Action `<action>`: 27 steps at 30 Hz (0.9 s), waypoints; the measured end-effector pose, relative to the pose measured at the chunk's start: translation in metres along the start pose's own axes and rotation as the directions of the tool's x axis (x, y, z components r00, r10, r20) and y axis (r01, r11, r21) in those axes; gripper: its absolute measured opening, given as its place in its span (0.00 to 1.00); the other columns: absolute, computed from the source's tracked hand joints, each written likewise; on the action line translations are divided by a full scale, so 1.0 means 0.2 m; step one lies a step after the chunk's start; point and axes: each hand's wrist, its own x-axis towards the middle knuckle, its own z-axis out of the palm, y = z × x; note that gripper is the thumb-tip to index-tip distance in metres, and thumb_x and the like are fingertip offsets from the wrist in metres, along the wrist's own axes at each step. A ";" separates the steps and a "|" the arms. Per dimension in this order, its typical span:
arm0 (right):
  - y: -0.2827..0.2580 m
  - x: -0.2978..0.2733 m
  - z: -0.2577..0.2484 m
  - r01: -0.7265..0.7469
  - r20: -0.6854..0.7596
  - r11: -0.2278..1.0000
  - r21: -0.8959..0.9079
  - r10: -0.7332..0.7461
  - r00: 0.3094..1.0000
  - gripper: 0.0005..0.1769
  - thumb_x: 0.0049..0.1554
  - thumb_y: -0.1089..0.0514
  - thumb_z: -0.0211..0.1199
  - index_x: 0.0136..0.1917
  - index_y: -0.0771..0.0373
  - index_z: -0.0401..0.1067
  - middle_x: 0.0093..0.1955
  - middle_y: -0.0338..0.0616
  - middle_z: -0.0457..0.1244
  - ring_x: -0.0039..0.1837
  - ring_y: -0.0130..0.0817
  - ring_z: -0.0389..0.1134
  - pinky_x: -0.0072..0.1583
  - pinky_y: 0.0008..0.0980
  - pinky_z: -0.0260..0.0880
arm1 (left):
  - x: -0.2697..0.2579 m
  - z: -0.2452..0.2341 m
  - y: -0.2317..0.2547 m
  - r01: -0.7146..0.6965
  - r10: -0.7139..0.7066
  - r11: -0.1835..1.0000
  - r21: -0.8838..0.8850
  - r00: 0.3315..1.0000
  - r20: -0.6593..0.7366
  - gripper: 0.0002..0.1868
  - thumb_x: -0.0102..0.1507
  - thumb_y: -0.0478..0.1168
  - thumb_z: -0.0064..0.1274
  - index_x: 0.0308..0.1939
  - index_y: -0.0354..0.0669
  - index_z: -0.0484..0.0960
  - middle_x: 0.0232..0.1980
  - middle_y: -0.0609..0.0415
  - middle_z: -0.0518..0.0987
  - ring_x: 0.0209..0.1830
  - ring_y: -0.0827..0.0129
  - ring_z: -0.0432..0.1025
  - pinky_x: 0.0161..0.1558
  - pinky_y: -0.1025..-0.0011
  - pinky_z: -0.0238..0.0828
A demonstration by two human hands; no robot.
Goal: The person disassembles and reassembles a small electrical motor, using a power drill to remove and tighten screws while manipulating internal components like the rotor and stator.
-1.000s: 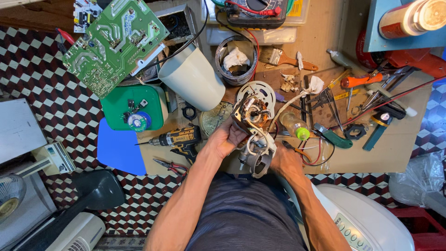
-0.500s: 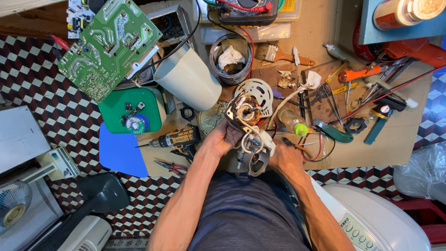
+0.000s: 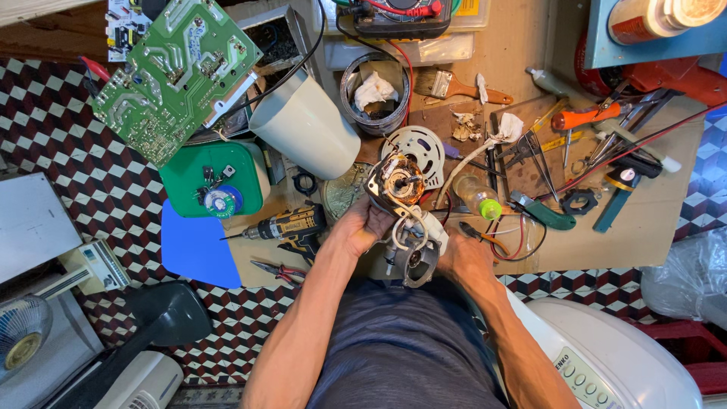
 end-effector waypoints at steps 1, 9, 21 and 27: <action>0.01 0.01 0.01 0.010 -0.010 1.000 0.009 -0.009 1.000 0.29 0.47 0.40 0.69 0.49 0.67 0.74 0.42 0.67 0.69 0.48 0.62 0.72 0.51 0.54 0.72 | 0.00 0.00 0.00 0.002 -0.002 1.000 0.006 1.000 0.004 0.16 0.73 0.43 0.42 0.48 0.32 0.78 0.46 0.40 0.85 0.47 0.56 0.82 0.50 0.59 0.83; 0.03 0.02 0.03 -0.011 0.009 1.000 -0.022 0.011 1.000 0.28 0.46 0.40 0.68 0.43 0.70 0.77 0.42 0.68 0.68 0.48 0.62 0.73 0.52 0.53 0.73 | 0.00 0.01 0.00 0.011 -0.011 1.000 0.013 1.000 0.010 0.17 0.72 0.45 0.42 0.48 0.33 0.78 0.47 0.39 0.84 0.48 0.55 0.81 0.51 0.58 0.83; 0.00 0.01 0.01 -0.029 0.038 1.000 0.002 0.029 0.999 0.30 0.46 0.38 0.68 0.45 0.70 0.77 0.43 0.68 0.69 0.48 0.62 0.73 0.53 0.53 0.73 | -0.01 0.01 0.00 0.011 -0.011 1.000 0.021 1.000 0.020 0.16 0.73 0.43 0.42 0.48 0.31 0.78 0.46 0.39 0.85 0.48 0.57 0.82 0.51 0.60 0.83; -0.01 -0.01 0.00 0.013 -0.004 1.000 -0.004 -0.013 1.000 0.30 0.47 0.39 0.68 0.49 0.68 0.75 0.43 0.68 0.68 0.49 0.63 0.72 0.53 0.54 0.72 | -0.02 0.03 0.00 0.000 0.000 1.000 0.015 1.000 0.019 0.16 0.74 0.42 0.41 0.48 0.31 0.78 0.46 0.39 0.84 0.47 0.56 0.82 0.51 0.60 0.83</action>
